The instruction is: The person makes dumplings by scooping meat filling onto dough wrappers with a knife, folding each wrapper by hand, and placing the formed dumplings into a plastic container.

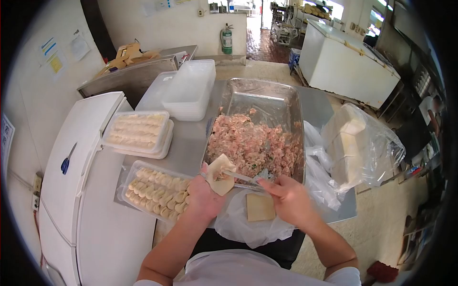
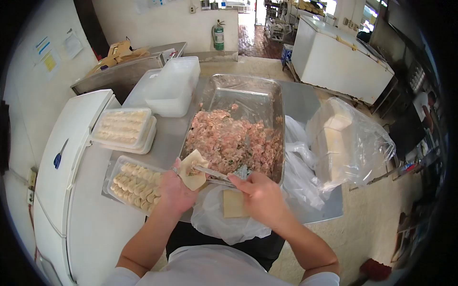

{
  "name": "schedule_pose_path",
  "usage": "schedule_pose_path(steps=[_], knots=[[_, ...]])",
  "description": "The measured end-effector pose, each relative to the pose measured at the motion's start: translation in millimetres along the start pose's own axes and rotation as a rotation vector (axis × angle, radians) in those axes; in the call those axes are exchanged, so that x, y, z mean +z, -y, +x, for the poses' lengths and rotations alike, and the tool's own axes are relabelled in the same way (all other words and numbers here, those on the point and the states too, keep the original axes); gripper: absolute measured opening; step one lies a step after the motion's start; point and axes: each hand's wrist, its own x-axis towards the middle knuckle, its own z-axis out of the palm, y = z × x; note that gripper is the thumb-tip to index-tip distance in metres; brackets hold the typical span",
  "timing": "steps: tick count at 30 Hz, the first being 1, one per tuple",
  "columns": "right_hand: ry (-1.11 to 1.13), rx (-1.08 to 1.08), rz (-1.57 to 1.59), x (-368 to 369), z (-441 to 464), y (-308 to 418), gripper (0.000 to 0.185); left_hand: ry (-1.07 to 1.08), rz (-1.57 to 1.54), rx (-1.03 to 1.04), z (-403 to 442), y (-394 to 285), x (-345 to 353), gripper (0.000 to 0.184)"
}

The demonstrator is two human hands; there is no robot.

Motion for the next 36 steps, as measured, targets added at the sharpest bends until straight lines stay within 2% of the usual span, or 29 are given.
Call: schedule_pose_path(steps=[3,6,15,18,20,24,26,30,32,34,36], knots=[[-0.065,-0.107,-0.200,18.5,-10.8,6.0,0.051,-0.009,-0.039,0.005,-2.9,1.8,-1.6,0.048],[-0.075,-0.095,-0.292,5.1,-23.3,15.9,0.053,-0.045,-0.076,0.027,-7.4,-3.7,-4.7,0.048],[-0.092,-0.039,-0.273,8.1,-38.4,50.3,0.053,-0.015,-0.161,0.030,-26.7,2.8,-1.8,0.049],[-0.158,-0.048,-0.216,8.1,-47.1,45.6,0.055,-0.026,-0.189,0.077,-25.7,-1.7,-9.4,0.050],[-0.180,0.022,-0.113,6.4,-49.4,51.1,0.052,-0.066,-0.200,0.108,-23.7,-3.3,-11.7,0.051],[-0.229,0.083,0.211,14.1,-58.9,35.0,0.040,0.009,-0.180,0.013,-28.2,-2.0,-12.5,0.046],[-0.107,0.382,0.434,11.1,-63.5,37.4,0.028,0.030,-0.119,0.000,-29.8,0.8,-15.0,0.047],[0.163,0.892,0.898,15.2,-73.4,21.9,0.016,-0.095,-0.115,-0.002,-36.5,3.8,-4.1,0.044],[0.222,0.953,0.894,11.3,-90.2,21.5,0.023,-0.167,-0.081,0.011,-44.0,5.1,8.0,0.042],[0.296,0.954,0.890,-2.7,-105.6,29.3,0.031,-0.144,-0.088,0.012,-39.9,8.3,3.0,0.040],[0.291,0.935,0.702,-17.5,-119.1,43.4,0.032,-0.109,-0.082,0.010,-33.9,10.5,-2.8,0.040]])
